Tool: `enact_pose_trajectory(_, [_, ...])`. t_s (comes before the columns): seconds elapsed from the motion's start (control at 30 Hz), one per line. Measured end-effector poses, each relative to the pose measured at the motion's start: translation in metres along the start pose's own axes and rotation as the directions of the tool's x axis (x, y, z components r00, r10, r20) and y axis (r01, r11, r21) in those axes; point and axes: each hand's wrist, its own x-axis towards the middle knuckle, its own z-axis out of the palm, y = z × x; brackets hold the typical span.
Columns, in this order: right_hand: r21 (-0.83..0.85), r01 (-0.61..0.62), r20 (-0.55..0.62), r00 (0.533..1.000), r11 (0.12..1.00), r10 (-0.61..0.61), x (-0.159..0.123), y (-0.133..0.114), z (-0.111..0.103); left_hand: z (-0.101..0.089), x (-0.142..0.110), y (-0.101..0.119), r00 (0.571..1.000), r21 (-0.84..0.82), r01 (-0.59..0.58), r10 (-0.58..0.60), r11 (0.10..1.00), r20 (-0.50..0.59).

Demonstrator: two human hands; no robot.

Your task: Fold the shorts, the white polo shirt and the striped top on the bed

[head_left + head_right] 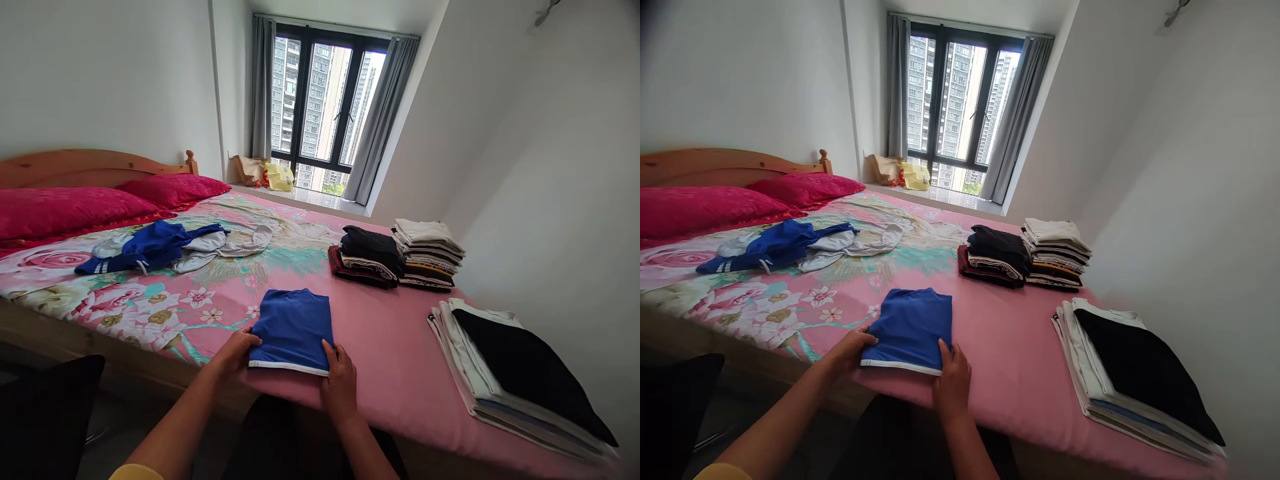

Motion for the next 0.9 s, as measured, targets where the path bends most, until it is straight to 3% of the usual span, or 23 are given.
enact_pose_trajectory(0.1, [0.06,-0.027,0.036,0.999,0.998,0.025,-0.003,0.003,-0.002,-0.008,0.004,-0.004,0.985,0.151,-0.076,0.098,0.986,-0.14])
enact_pose_trajectory(0.23, [0.142,-0.058,0.058,0.997,0.988,0.05,-0.003,0.005,-0.004,0.001,-0.002,0.008,0.906,0.37,-0.263,0.36,0.891,-0.223])
enact_pose_trajectory(0.27, [0.15,-0.06,0.058,0.997,0.987,0.052,-0.003,0.005,-0.004,0.009,-0.006,0.011,0.881,0.412,-0.331,0.434,0.849,-0.186])
enact_pose_trajectory(0.33, [0.153,-0.048,0.053,0.998,0.987,0.041,-0.004,0.005,-0.004,0.03,-0.014,0.014,0.809,0.524,-0.494,0.588,0.693,-0.014])
enact_pose_trajectory(0.4, [0.148,-0.025,0.045,0.999,0.989,0.019,-0.005,0.005,-0.003,0.048,-0.017,0.011,0.713,0.643,-0.624,0.66,0.444,0.237])
enact_pose_trajectory(0.43, [0.146,-0.013,0.039,0.999,0.989,0.007,-0.005,0.005,-0.003,0.054,-0.017,0.008,0.687,0.697,-0.641,0.646,0.321,0.333])
enact_pose_trajectory(0.47, [0.144,-0.004,0.033,0.999,0.99,-0.001,-0.006,0.005,-0.002,0.055,-0.015,0.004,0.701,0.753,-0.612,0.606,0.24,0.377])
enact_pose_trajectory(0.5, [0.145,0.001,0.026,1.0,0.99,-0.004,-0.007,0.005,-0.002,0.053,-0.012,-0.001,0.753,0.814,-0.539,0.555,0.215,0.353])
enact_pose_trajectory(0.57, [0.157,-0.001,0.02,1.0,0.988,-0.002,-0.009,0.006,-0.001,0.039,-0.004,-0.01,0.869,0.914,-0.331,0.452,0.233,0.2])
enact_pose_trajectory(0.63, [0.194,-0.034,0.029,0.999,0.98,0.029,-0.009,0.006,-0.002,0.023,0.004,-0.015,0.922,0.954,-0.159,0.383,0.256,0.051])
enact_pose_trajectory(0.73, [0.344,-0.155,0.104,0.986,0.926,0.127,-0.005,0.005,-0.01,0.011,0.008,-0.014,0.908,0.965,-0.104,0.42,0.241,-0.007])
enact_pose_trajectory(0.83, [0.58,-0.382,0.292,0.922,0.719,0.254,0.004,0.005,-0.022,0.02,0.007,-0.011,0.856,0.943,-0.254,0.503,0.214,0.116])
enact_pose_trajectory(0.9, [0.644,-0.495,0.392,0.868,0.584,0.304,0.013,0.005,-0.028,0.03,0.007,-0.013,0.831,0.912,-0.36,0.511,0.195,0.219])
